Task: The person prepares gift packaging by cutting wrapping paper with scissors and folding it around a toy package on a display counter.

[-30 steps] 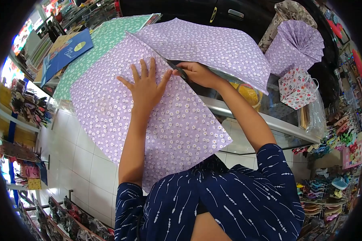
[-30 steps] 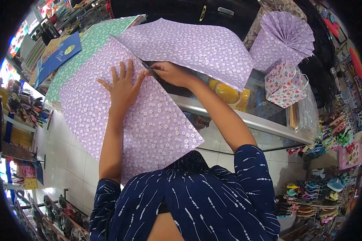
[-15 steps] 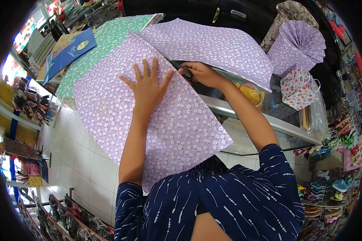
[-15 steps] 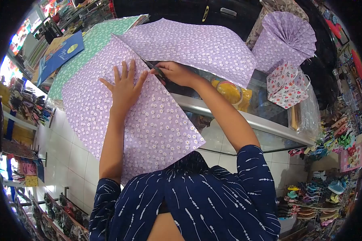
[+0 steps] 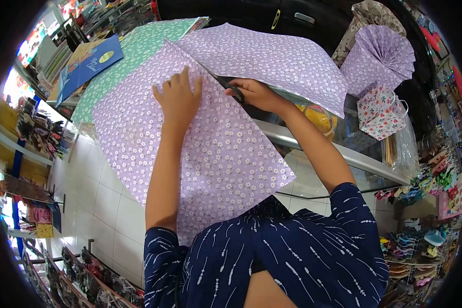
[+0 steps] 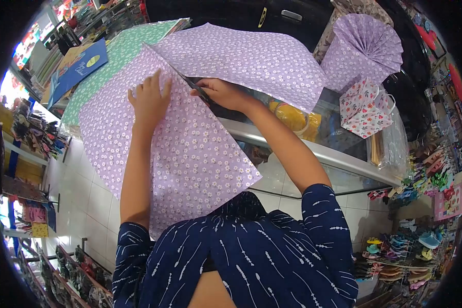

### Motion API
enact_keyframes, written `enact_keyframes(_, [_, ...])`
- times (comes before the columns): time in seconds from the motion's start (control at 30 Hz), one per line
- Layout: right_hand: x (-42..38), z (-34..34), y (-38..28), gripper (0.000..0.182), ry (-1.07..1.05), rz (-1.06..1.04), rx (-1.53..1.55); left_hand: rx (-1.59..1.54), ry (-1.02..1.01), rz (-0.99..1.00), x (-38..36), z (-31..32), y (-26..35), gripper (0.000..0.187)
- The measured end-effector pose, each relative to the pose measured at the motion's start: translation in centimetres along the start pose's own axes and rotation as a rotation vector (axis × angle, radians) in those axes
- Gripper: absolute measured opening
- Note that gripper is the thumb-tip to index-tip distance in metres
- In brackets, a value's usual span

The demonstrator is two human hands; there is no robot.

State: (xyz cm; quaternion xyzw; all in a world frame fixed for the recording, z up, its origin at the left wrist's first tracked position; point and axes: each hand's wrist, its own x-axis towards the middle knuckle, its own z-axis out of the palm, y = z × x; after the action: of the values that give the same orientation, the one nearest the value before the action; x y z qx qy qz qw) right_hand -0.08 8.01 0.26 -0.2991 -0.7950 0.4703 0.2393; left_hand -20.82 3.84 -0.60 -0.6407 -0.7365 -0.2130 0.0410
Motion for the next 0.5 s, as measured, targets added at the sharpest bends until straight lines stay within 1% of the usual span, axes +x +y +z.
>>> enact_keyframes(0.07, [0.0,0.0,-0.2,0.035,0.004,0.021,0.012,0.015,0.214,0.039,1.4,1.9,-1.4,0.066])
enact_keyframes(0.17, [0.0,-0.1,-0.4,0.037,0.002,0.022,0.039,0.155,0.219,-0.033,1.1,2.5,-1.6,0.068])
enact_keyframes(0.27, [0.3,0.0,-0.3,0.04,-0.006,0.006,0.008,0.212,0.103,-0.042,0.0,2.3,-1.0,0.069])
enact_keyframes(0.5, [1.9,-0.3,-0.2,0.042,-0.046,0.08,-0.025,0.15,0.158,-0.007,-0.5,2.7,-0.9,0.077])
